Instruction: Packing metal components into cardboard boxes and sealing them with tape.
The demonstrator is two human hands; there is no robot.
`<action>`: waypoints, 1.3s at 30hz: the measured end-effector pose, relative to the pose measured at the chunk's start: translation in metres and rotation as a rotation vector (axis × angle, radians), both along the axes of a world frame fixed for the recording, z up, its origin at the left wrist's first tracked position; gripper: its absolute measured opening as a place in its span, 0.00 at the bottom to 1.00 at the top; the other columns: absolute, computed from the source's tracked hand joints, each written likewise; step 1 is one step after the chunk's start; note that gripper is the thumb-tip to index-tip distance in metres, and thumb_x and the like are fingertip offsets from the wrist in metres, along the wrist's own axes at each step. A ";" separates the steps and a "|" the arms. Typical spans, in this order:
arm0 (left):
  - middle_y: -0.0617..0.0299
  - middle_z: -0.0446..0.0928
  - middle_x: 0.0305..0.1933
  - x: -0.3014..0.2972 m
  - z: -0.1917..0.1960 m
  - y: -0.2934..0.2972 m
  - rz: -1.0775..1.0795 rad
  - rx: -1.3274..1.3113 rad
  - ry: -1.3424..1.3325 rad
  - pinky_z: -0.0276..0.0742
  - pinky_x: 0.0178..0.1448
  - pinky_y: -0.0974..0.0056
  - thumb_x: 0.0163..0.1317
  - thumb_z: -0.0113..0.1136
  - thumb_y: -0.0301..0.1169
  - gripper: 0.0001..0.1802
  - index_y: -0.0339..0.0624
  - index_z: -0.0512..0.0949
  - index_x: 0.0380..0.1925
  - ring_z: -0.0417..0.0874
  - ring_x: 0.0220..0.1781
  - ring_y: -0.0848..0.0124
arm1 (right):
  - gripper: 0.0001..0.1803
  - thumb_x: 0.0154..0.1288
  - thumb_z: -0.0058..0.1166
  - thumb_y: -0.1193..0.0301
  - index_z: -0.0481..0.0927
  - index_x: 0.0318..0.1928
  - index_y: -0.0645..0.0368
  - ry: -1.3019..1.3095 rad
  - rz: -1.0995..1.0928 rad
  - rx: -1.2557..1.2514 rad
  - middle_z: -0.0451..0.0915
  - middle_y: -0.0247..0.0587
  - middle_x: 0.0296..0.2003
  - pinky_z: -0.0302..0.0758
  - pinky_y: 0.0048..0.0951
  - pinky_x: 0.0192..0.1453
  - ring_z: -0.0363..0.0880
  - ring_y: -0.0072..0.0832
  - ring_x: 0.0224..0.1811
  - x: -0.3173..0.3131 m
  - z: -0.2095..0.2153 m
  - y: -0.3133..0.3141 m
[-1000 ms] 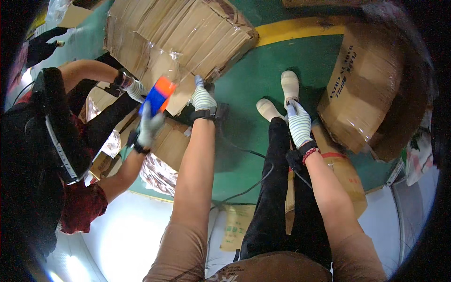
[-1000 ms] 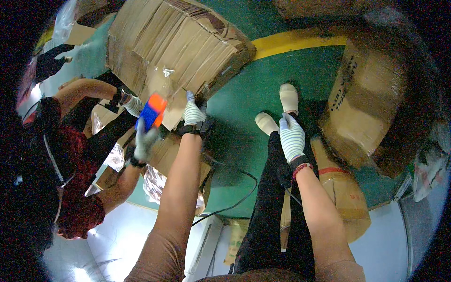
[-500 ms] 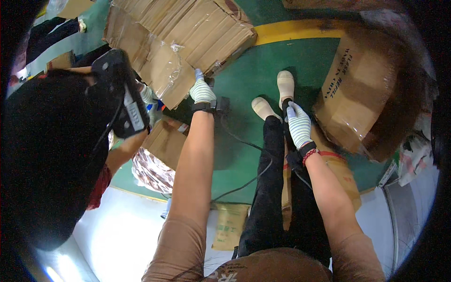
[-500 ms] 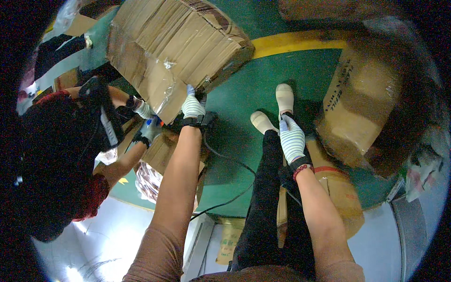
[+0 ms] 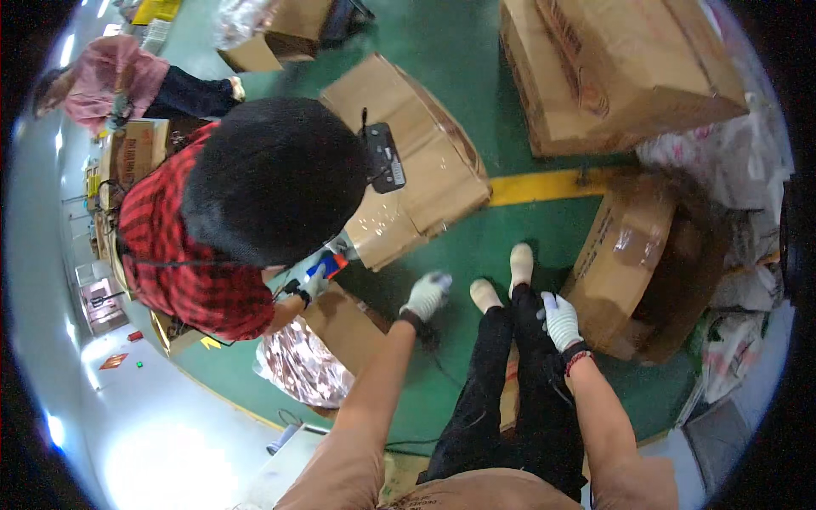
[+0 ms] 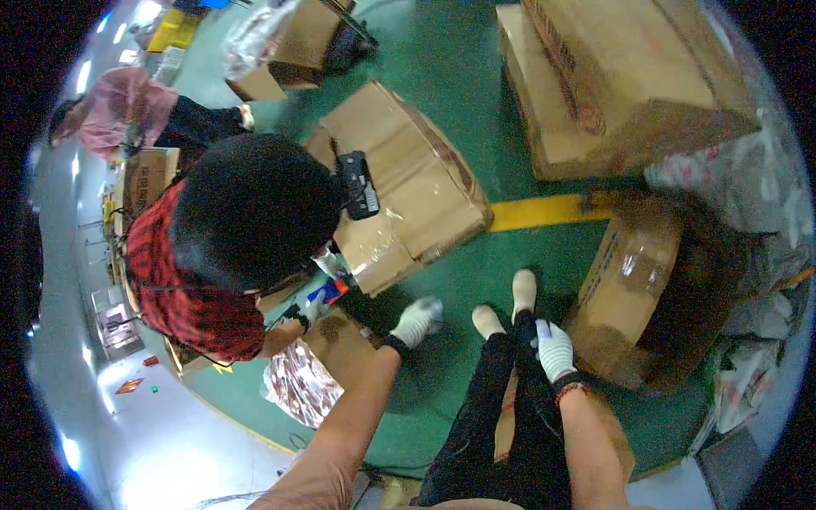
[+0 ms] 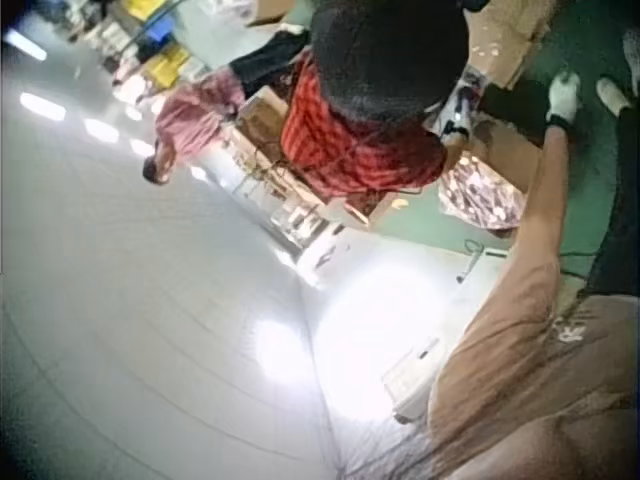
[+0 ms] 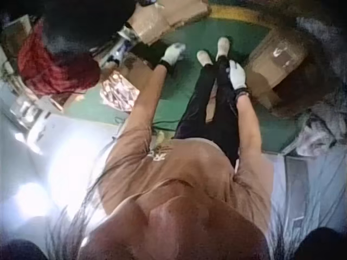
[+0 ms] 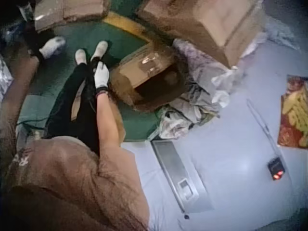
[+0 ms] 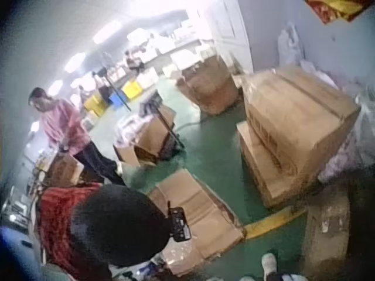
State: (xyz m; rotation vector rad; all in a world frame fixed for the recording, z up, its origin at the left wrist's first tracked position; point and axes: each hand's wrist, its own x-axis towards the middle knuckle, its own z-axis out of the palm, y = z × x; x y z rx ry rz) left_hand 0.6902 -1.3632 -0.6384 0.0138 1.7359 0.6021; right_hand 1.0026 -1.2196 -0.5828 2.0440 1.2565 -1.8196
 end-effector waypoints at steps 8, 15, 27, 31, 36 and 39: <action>0.39 0.78 0.65 -0.015 0.197 -0.032 -0.676 0.127 0.403 0.71 0.74 0.52 0.68 0.59 0.46 0.32 0.38 0.75 0.67 0.78 0.69 0.47 | 0.27 0.79 0.46 0.49 0.84 0.38 0.61 -0.128 0.409 0.161 0.87 0.51 0.30 0.79 0.42 0.36 0.85 0.42 0.27 0.026 0.136 0.037; 0.41 0.83 0.57 -0.033 0.248 -0.157 -0.347 0.086 0.661 0.76 0.68 0.50 0.69 0.59 0.46 0.27 0.39 0.80 0.60 0.83 0.61 0.46 | 0.29 0.78 0.43 0.47 0.87 0.46 0.58 -0.164 0.954 0.438 0.85 0.60 0.46 0.76 0.52 0.58 0.82 0.57 0.52 -0.019 0.190 0.035; 0.46 0.83 0.60 0.117 0.296 -0.335 0.244 -0.326 0.520 0.76 0.68 0.53 0.69 0.61 0.45 0.28 0.39 0.79 0.62 0.82 0.64 0.50 | 0.25 0.81 0.41 0.51 0.84 0.48 0.59 0.310 1.336 0.132 0.83 0.42 0.23 0.71 0.32 0.21 0.74 0.27 0.16 -0.145 0.199 -0.008; 0.46 0.81 0.63 0.191 0.313 -0.371 0.401 -0.378 0.455 0.75 0.70 0.53 0.71 0.59 0.45 0.27 0.39 0.79 0.63 0.81 0.66 0.51 | 0.27 0.80 0.41 0.49 0.84 0.48 0.58 0.334 1.387 0.045 0.81 0.42 0.19 0.69 0.33 0.19 0.73 0.27 0.13 -0.202 0.266 -0.076; 0.46 0.82 0.63 0.223 0.304 -0.392 0.537 -0.324 0.451 0.75 0.68 0.53 0.70 0.60 0.45 0.28 0.41 0.79 0.64 0.81 0.66 0.51 | 0.27 0.79 0.43 0.47 0.86 0.49 0.57 0.593 1.476 0.154 0.80 0.41 0.19 0.71 0.33 0.23 0.74 0.27 0.15 -0.270 0.292 -0.154; 0.46 0.80 0.65 0.238 0.303 -0.423 0.674 -0.280 0.429 0.74 0.71 0.54 0.68 0.59 0.45 0.29 0.38 0.79 0.62 0.80 0.68 0.51 | 0.26 0.76 0.51 0.49 0.85 0.50 0.61 0.789 1.494 0.190 0.84 0.39 0.28 0.73 0.33 0.34 0.75 0.25 0.27 -0.312 0.352 -0.250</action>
